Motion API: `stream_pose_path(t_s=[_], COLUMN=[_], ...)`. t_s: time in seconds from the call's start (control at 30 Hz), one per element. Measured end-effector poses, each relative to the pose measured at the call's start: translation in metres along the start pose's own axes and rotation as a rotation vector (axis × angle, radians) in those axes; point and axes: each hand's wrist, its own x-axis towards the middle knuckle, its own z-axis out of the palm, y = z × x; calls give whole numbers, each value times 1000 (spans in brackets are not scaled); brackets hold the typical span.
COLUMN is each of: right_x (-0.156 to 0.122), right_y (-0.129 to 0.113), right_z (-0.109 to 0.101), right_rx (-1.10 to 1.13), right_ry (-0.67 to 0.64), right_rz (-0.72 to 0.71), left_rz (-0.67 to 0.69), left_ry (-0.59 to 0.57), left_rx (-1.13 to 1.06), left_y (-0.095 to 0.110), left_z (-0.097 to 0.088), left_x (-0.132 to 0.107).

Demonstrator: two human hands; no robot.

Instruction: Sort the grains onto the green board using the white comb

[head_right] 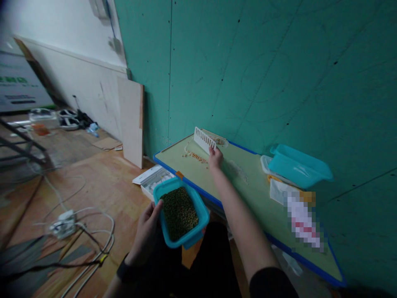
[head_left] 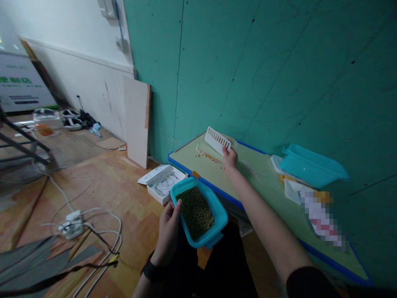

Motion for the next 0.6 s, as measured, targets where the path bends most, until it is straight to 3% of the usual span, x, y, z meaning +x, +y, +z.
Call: stream_pose_path(t_s=[0.23, 0.4, 0.6], right_x=[17, 24, 21], right_y=[3, 5, 10], right_z=[28, 32, 27], right_rx=[-98, -81, 108], right_ry=[-44, -131, -230], right_rz=[-41, -13, -79], left_rz=[-53, -56, -74], left_ry=[27, 47, 49], left_rx=[-5, 1, 0], left_y=[5, 19, 32], left_z=[-4, -4, -4], left_x=[3, 4, 5])
